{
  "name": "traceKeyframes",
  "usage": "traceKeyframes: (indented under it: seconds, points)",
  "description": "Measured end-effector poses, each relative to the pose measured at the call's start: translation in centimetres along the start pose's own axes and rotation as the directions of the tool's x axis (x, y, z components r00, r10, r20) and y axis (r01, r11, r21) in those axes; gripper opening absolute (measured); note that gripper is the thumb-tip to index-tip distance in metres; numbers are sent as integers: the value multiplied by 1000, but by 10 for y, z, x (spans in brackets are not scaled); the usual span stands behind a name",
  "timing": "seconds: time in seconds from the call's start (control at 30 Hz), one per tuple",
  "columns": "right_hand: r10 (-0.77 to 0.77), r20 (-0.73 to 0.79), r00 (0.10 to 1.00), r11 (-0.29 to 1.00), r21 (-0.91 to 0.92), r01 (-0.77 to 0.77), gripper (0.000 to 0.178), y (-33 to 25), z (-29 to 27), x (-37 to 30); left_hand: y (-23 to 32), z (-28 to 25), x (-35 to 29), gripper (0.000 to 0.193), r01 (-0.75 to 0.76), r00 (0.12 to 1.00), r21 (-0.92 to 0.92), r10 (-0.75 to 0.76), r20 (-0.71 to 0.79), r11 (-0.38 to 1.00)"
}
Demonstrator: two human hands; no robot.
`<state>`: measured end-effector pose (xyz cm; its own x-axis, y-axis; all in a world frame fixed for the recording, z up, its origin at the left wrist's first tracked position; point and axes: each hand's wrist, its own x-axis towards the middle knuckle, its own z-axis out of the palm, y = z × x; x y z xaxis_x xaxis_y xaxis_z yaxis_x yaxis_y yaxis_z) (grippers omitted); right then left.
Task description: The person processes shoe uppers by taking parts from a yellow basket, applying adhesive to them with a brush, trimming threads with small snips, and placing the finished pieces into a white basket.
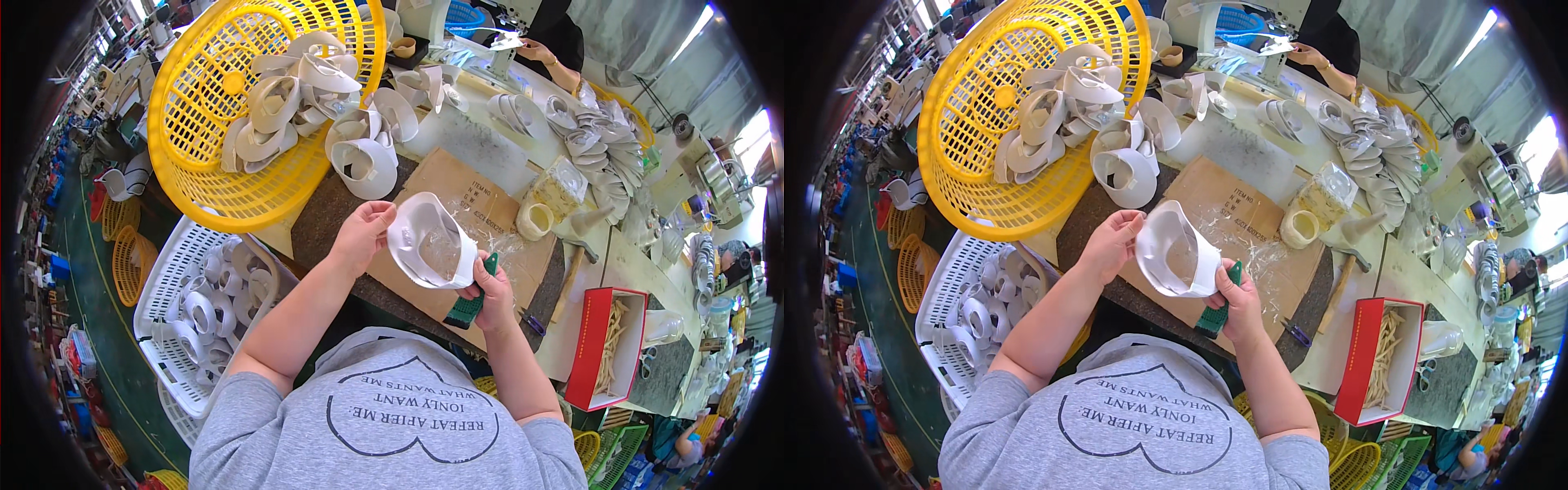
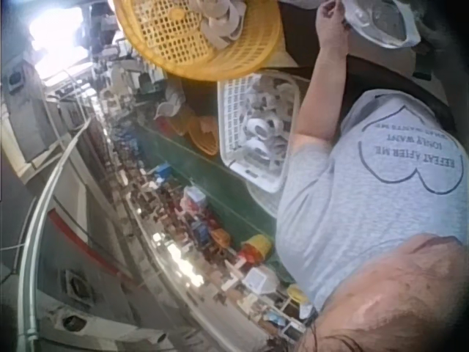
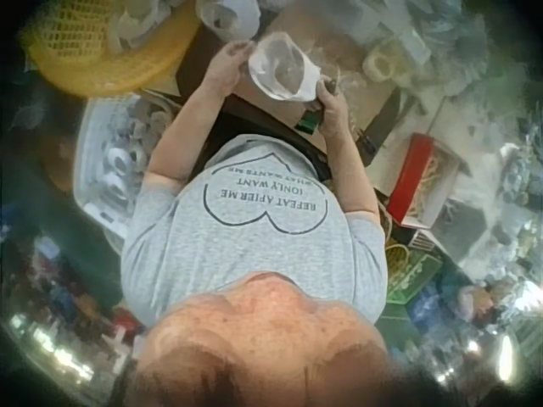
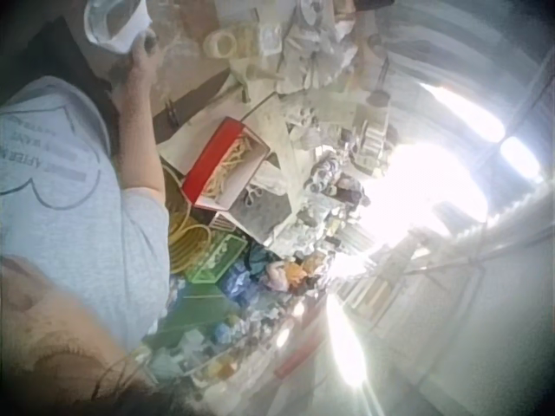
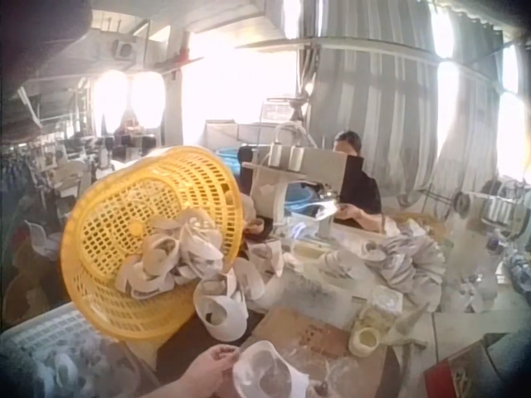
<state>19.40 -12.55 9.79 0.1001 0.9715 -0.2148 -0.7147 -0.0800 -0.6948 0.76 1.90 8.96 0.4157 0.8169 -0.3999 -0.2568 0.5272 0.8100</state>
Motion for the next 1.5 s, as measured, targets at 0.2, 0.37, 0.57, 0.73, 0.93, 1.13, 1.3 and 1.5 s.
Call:
traceKeyframes:
  seconds: [0.2,0.37,0.57,0.73,0.93,1.13,1.3,1.5]
  points:
    - [-157,-103,982,929,-353,111,15,-3,4,9,-11,9,-38,35,-356,934,332,347,88,874]
    - [-367,397,841,207,-847,490,18,0,12,0,1,36,-46,34,-46,971,86,24,239,995]
    - [-309,433,847,49,-882,468,24,-12,35,-14,0,15,-39,23,205,967,-95,-187,172,974]
    - [-405,281,870,-22,-954,298,29,-12,24,28,-11,19,-40,22,287,932,-159,-237,274,945]
    - [-434,220,874,-177,-972,156,29,14,11,58,-9,36,-51,32,331,906,-105,-285,314,938]
    - [-350,138,927,-190,-979,74,31,19,15,52,-25,24,-44,27,224,951,97,-240,198,970]
    - [-170,89,981,206,-971,124,31,13,3,35,-39,19,-42,26,225,971,68,-230,69,972]
    - [-390,-10,921,-45,-999,-30,21,21,3,31,-48,20,-43,24,259,962,-5,-257,92,966]
